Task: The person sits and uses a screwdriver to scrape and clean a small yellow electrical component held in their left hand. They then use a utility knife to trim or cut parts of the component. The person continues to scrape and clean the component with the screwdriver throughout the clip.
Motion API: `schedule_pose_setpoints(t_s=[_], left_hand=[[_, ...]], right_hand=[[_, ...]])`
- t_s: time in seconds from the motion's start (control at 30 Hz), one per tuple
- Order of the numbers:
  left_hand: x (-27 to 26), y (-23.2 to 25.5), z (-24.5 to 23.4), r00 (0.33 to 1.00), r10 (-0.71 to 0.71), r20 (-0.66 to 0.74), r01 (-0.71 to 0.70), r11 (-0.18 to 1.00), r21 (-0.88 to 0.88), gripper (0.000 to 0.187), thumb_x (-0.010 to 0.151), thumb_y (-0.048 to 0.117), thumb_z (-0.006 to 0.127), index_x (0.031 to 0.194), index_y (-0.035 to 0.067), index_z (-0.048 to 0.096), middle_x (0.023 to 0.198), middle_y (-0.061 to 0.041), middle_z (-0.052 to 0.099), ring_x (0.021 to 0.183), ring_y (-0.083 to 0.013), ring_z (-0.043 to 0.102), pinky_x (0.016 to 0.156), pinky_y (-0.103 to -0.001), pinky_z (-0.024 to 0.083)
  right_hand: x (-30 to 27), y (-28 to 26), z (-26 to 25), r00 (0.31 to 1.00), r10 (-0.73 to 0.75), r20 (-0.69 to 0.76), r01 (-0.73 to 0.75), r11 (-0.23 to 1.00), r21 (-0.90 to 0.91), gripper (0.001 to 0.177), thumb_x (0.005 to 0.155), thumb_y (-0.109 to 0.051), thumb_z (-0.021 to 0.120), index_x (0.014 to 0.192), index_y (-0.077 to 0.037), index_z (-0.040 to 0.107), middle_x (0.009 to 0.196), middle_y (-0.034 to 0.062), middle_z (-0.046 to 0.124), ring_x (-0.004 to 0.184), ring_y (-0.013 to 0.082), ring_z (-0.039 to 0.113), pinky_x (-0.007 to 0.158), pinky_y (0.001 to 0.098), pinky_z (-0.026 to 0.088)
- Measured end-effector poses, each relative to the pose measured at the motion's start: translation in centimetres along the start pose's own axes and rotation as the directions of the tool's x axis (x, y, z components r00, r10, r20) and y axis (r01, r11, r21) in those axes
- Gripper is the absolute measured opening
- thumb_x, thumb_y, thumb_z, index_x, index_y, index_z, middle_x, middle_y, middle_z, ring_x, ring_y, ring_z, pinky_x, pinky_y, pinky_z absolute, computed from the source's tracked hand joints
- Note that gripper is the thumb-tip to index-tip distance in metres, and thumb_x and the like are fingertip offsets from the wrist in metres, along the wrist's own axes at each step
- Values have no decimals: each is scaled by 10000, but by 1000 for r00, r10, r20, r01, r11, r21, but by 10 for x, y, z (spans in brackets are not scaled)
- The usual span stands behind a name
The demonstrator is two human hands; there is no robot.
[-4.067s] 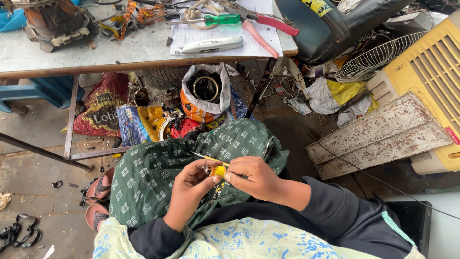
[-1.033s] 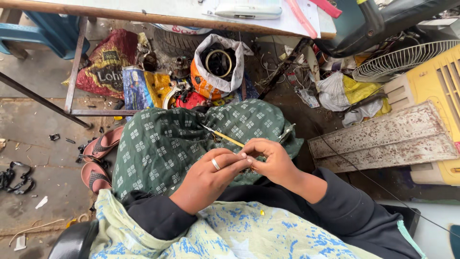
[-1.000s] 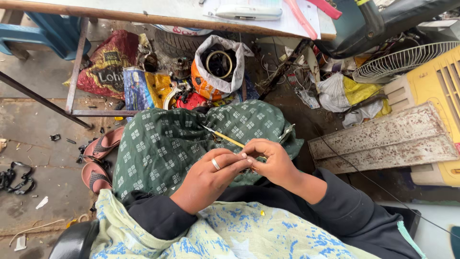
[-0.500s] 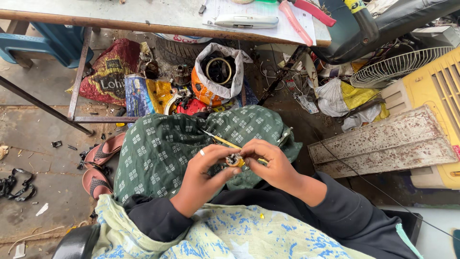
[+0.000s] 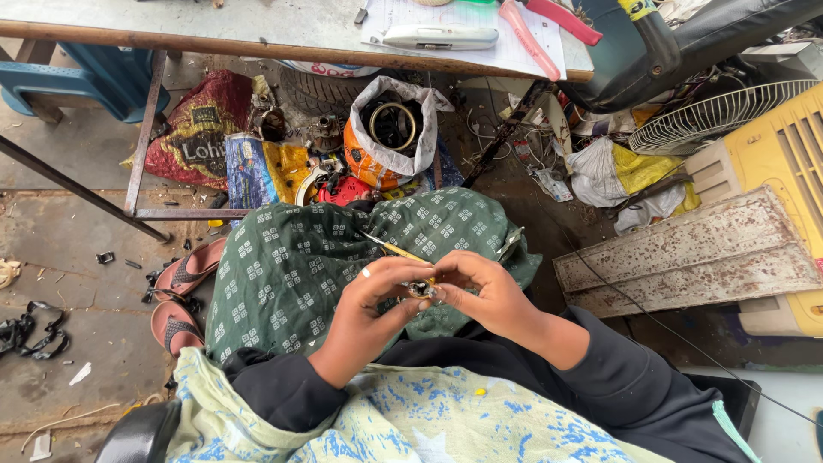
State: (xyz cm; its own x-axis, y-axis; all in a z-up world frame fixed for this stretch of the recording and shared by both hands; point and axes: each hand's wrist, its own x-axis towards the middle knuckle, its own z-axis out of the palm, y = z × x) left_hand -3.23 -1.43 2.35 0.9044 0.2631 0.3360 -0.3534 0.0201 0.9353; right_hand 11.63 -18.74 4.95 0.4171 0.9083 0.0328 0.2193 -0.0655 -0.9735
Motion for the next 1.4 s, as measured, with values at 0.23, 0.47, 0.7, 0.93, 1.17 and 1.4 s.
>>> schedule_pose_setpoints(t_s=[0.23,0.47,0.7,0.93,1.17,1.4], left_hand=[[-2,-1,0,989,-130,75,145,955,-258,326,940,14,695,1265,29,674,1470,-92,535,1344,-199,564,1109,-345,492],[4,-23,5,941,-320,110,326,770,-548,518,963,65,648,1448,-7,482,1305,-102,643,1157,-169,612,934,-337,539],[3,-32,-2,898,-418,138,401,650,-645,496,993,63,633,1456,-55,502,1254,-121,648,1071,-182,631,962,-334,541],[10,-22,-8,875,-480,68,369,569,-735,423,968,68,522,1380,-30,515,1306,-133,655,1107,-193,663,989,-324,545],[13,-36,-16,877,-480,-18,292,562,-774,233,999,63,526,1224,6,546,1224,-160,648,1076,-205,663,967,-327,551],[9,-46,-19,824,-566,8,390,558,-733,195,987,130,533,1172,80,572,1117,-69,691,914,-124,636,802,-275,546]], right_hand=[[1,-6,-2,950,-298,-93,253,908,-333,153,945,-16,728,1097,-13,710,1032,86,702,913,160,710,780,270,579],[3,-21,3,896,-442,-39,348,754,-556,183,894,10,741,1064,-23,684,1007,120,714,907,252,738,765,323,587],[4,-30,-1,932,-361,-32,280,773,-570,185,915,-20,708,1100,-32,695,1014,96,728,900,239,754,757,323,598],[10,-44,-7,906,-419,-57,233,608,-759,188,886,-90,752,1069,-62,719,1034,104,718,915,285,721,779,366,583],[61,-74,-48,790,-613,14,295,361,-885,178,910,-69,756,1073,-52,688,1134,128,688,1077,325,672,981,423,529],[197,-58,-136,748,-663,-42,220,308,-926,179,940,-89,757,1110,-53,713,1196,177,637,1193,375,591,1030,477,459]])
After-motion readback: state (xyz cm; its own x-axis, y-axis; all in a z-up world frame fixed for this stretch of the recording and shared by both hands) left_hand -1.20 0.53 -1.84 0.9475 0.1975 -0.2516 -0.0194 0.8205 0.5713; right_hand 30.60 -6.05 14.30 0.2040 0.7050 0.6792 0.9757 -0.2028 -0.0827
